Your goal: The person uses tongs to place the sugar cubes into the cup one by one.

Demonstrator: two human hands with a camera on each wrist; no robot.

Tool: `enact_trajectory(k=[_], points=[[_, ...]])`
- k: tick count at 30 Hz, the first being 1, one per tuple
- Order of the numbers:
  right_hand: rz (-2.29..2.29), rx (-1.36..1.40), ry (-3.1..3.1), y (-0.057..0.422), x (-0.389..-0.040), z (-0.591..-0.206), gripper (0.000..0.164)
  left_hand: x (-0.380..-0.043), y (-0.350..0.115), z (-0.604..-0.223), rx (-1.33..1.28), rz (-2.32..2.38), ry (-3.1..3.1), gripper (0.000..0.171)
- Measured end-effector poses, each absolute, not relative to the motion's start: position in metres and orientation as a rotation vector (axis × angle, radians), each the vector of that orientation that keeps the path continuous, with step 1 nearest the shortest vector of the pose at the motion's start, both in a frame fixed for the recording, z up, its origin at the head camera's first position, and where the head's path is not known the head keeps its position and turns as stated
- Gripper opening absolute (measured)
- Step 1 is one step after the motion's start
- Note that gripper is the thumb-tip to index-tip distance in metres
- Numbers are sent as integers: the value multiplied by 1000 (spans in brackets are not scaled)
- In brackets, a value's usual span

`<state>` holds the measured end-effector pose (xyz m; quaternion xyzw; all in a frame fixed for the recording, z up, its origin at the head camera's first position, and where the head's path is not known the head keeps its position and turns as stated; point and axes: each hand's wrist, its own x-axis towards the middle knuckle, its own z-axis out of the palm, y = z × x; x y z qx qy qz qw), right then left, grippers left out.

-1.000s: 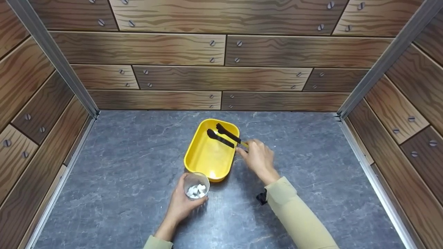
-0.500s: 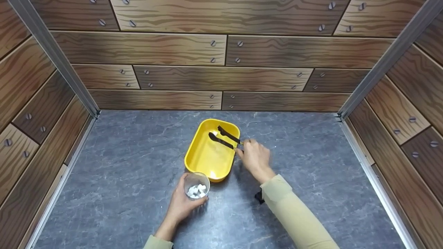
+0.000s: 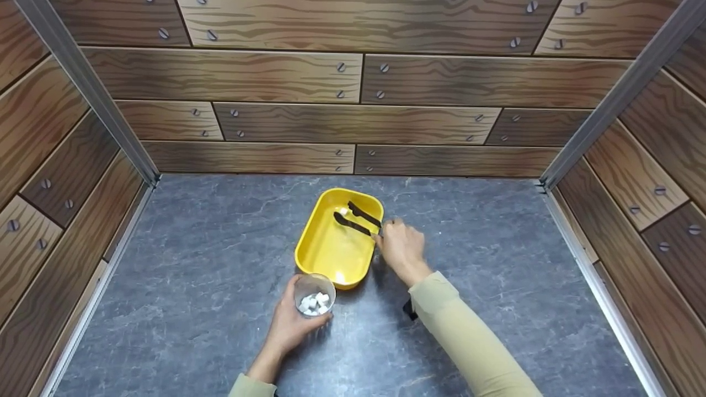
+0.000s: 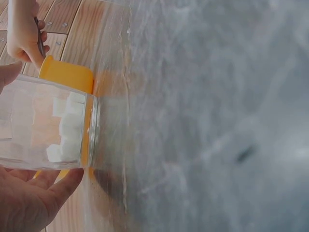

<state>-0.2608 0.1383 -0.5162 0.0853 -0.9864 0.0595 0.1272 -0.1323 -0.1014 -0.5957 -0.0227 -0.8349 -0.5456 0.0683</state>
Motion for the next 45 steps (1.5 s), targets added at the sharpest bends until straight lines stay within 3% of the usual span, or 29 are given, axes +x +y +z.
enact_trajectory(k=[16, 45], points=[[131, 192, -2904, 131, -271, -520, 40, -132, -100, -598, -55, -1639, -2529, 102], [145, 198, -2938, 126, -279, -525, 28, -132, -101, -596, -114, -1661, -2484, 98]])
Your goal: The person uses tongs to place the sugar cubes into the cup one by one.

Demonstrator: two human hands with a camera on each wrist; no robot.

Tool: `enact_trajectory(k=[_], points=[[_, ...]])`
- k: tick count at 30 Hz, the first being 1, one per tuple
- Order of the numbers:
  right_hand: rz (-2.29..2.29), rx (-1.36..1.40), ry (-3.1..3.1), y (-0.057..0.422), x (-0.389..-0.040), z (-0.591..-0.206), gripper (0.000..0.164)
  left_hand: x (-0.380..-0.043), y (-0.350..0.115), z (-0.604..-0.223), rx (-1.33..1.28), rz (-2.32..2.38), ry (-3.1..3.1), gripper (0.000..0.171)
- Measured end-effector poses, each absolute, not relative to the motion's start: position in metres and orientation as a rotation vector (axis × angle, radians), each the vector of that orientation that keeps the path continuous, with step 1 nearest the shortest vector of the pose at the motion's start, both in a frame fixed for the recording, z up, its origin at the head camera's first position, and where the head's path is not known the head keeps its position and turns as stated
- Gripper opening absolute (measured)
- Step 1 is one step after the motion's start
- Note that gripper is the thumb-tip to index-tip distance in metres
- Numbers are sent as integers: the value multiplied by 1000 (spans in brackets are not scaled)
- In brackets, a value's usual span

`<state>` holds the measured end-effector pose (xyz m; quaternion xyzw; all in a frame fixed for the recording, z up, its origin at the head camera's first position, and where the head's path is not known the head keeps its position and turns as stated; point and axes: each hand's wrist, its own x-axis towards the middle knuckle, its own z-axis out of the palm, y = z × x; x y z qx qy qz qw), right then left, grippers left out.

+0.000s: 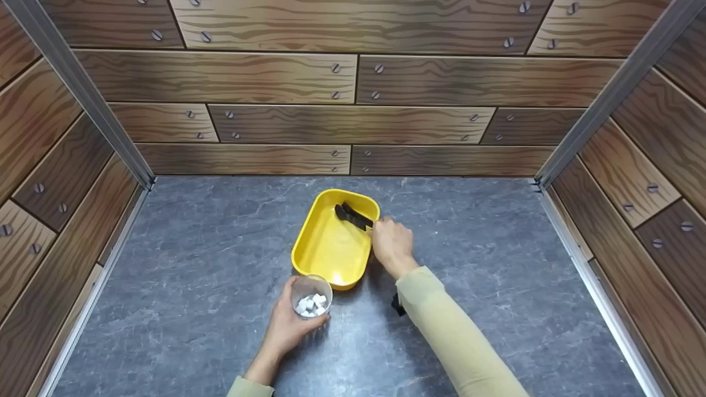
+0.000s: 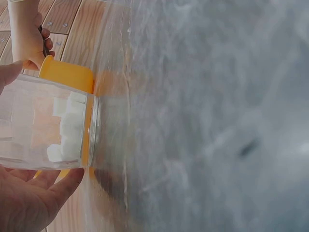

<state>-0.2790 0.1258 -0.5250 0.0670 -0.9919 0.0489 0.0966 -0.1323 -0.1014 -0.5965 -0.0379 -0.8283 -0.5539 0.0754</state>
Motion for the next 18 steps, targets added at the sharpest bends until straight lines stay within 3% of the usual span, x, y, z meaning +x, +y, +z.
enact_trajectory(k=[18], points=[[166, 213, -2885, 130, -272, -532, 33, -132, -100, -596, -74, -1656, -2515, 97]])
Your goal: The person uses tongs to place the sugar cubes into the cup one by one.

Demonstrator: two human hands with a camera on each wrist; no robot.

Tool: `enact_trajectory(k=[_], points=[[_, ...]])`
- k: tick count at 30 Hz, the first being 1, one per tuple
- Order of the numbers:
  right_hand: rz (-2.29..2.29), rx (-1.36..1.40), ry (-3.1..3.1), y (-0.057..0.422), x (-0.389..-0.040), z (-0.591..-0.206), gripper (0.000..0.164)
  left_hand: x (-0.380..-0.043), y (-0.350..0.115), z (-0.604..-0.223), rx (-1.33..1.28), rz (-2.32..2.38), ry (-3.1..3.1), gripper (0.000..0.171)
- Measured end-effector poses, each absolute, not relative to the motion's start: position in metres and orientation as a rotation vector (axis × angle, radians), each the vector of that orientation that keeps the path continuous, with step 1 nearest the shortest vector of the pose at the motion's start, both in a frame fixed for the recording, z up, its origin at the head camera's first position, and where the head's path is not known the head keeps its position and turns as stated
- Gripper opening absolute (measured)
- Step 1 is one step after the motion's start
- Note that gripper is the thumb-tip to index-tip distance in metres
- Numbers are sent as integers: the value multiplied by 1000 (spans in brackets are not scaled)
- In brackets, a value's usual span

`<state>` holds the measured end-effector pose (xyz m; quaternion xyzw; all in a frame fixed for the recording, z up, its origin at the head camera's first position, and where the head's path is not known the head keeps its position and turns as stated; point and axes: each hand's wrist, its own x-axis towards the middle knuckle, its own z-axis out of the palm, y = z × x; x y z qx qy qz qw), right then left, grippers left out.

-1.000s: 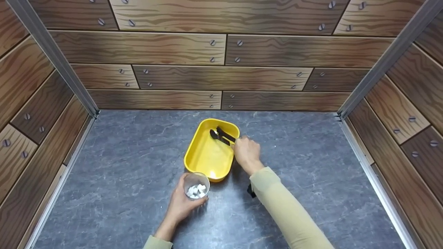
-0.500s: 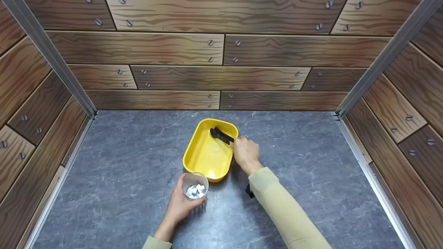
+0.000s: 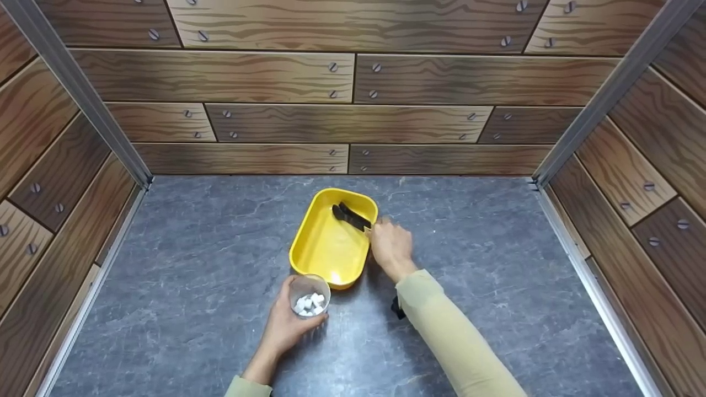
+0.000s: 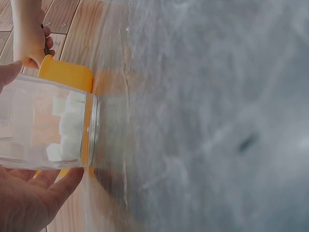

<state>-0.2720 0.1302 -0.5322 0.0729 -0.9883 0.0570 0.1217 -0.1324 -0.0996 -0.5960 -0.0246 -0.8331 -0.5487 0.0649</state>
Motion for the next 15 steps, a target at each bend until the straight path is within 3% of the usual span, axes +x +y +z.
enact_trajectory(k=[15], points=[[279, 230, -2795, 139, -255, -527, 27, -132, -100, -596, -82, -1669, -2482, 97]])
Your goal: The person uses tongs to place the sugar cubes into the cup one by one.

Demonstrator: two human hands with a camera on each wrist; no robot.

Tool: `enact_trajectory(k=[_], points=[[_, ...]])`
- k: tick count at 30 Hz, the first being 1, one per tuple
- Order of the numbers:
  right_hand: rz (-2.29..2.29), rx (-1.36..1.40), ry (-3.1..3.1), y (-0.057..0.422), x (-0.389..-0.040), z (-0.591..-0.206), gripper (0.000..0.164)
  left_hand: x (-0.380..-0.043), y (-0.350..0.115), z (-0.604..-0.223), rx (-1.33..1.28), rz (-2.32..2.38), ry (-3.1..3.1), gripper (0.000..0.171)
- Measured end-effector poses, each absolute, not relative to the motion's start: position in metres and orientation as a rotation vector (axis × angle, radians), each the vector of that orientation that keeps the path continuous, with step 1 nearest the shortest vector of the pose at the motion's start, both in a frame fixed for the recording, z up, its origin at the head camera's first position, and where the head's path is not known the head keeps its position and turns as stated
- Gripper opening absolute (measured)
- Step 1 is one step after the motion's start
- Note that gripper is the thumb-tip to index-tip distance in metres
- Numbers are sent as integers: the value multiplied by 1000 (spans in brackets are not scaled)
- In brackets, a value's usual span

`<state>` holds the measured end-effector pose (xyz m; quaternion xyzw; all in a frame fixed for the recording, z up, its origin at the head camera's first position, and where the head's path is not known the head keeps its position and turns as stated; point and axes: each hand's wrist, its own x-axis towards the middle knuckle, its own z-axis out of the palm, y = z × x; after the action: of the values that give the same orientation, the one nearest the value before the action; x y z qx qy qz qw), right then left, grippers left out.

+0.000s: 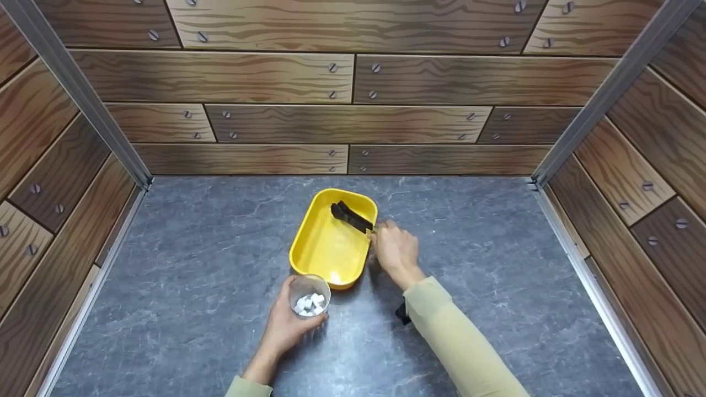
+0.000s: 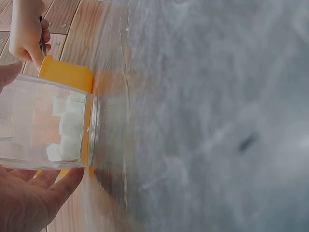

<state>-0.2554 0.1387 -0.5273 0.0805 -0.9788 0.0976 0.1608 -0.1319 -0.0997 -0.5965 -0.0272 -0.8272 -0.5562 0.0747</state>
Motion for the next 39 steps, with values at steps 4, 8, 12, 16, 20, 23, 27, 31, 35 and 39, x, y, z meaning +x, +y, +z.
enact_trajectory(k=[4, 8, 12, 16, 20, 23, 27, 31, 35, 39], points=[[301, 236, -2789, 143, -249, -525, 29, -131, -99, -596, -73, -1676, -2485, 96], [331, 242, -2751, 147, -241, -522, 30, -132, -100, -597, -83, -1671, -2476, 96], [368, 266, -2704, 152, -233, -520, 32, -132, -100, -597, -99, -1650, -2476, 97], [419, 286, -2685, 156, -225, -517, 31, -132, -101, -596, -86, -1644, -2496, 99], [467, 288, -2665, 162, -217, -513, 29, -131, -100, -593, -48, -1654, -2527, 99], [480, 296, -2631, 166, -212, -512, 27, -132, -100, -592, -33, -1659, -2540, 99], [488, 319, -2600, 170, -205, -510, 25, -132, -99, -593, -44, -1657, -2534, 99], [495, 335, -2585, 173, -199, -506, 24, -132, -100, -594, -70, -1666, -2510, 98], [506, 350, -2556, 175, -195, -502, 24, -132, -100, -595, -73, -1664, -2501, 98], [515, 379, -2536, 178, -188, -498, 24, -132, -100, -595, -68, -1661, -2496, 99]])
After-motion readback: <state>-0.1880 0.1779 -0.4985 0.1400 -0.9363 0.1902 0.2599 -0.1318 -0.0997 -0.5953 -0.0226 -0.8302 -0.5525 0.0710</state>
